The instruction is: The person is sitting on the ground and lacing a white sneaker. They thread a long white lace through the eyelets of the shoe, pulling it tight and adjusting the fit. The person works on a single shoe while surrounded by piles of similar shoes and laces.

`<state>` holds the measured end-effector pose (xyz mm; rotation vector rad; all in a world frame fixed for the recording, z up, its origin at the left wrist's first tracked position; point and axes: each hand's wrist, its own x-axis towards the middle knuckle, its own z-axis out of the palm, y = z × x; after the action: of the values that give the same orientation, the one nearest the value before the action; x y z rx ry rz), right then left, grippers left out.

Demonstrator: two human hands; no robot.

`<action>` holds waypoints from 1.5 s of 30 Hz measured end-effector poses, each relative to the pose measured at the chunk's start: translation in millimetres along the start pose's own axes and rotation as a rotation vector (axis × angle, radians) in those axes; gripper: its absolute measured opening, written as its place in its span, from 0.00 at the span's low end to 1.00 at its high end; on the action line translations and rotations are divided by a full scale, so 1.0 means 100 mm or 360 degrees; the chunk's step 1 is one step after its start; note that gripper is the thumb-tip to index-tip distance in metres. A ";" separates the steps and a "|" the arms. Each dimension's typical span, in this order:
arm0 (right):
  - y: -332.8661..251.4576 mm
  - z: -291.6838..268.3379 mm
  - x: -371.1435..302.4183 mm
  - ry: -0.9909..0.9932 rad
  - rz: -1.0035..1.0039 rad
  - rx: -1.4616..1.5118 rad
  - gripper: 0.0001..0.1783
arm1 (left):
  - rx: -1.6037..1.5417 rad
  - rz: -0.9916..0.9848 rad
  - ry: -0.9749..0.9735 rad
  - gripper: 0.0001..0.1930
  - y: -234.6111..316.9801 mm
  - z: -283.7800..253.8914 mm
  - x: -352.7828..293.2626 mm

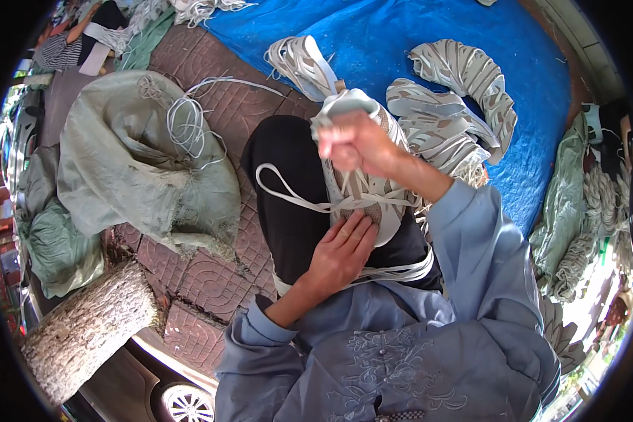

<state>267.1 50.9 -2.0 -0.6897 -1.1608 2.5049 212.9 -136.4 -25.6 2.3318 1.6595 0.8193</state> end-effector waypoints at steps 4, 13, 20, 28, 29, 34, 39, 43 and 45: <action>-0.43 -0.15 0.39 -0.0029 -0.0094 -0.0215 0.17 | -0.0143 -0.0061 -0.0021 0.16 0.00 0.00 -0.01; -1.39 -0.59 1.27 -0.0524 -0.0400 0.0296 0.20 | -0.0324 -0.0138 -0.0033 0.14 -0.07 -0.08 0.07; -1.48 -0.50 1.21 -0.0408 -0.0427 0.0141 0.20 | -0.0503 -0.0199 0.0005 0.14 -0.18 -0.14 0.00; -1.58 -0.20 0.82 -0.0407 -0.0525 -0.0057 0.20 | 0.0467 -0.0214 0.0065 0.13 -0.41 -0.32 0.20; -1.60 -0.15 0.78 -0.0392 -0.0555 -0.0113 0.20 | 0.0477 -0.0194 0.0080 0.13 -0.47 -0.35 0.25; -1.77 -0.09 0.61 -0.0348 -0.0666 -0.0099 0.19 | -0.0259 -0.1154 -0.0224 0.07 -0.60 -0.87 0.48; -1.72 0.13 0.56 -0.0417 -0.0708 0.0030 0.19 | -0.0816 -0.1192 0.0281 0.09 -0.67 -0.97 0.61; -1.66 0.57 0.49 -0.0543 -0.0711 0.0015 0.18 | -0.1405 -0.0669 0.0471 0.13 -0.56 -0.67 1.17; -1.60 0.56 0.52 -0.0427 -0.0712 -0.0067 0.17 | -0.1695 -0.0677 0.0050 0.13 -0.57 -0.69 1.32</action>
<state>203.8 139.9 137.5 -0.0802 -1.2906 2.2341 161.4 -7.1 51.7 1.2005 1.1725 1.2171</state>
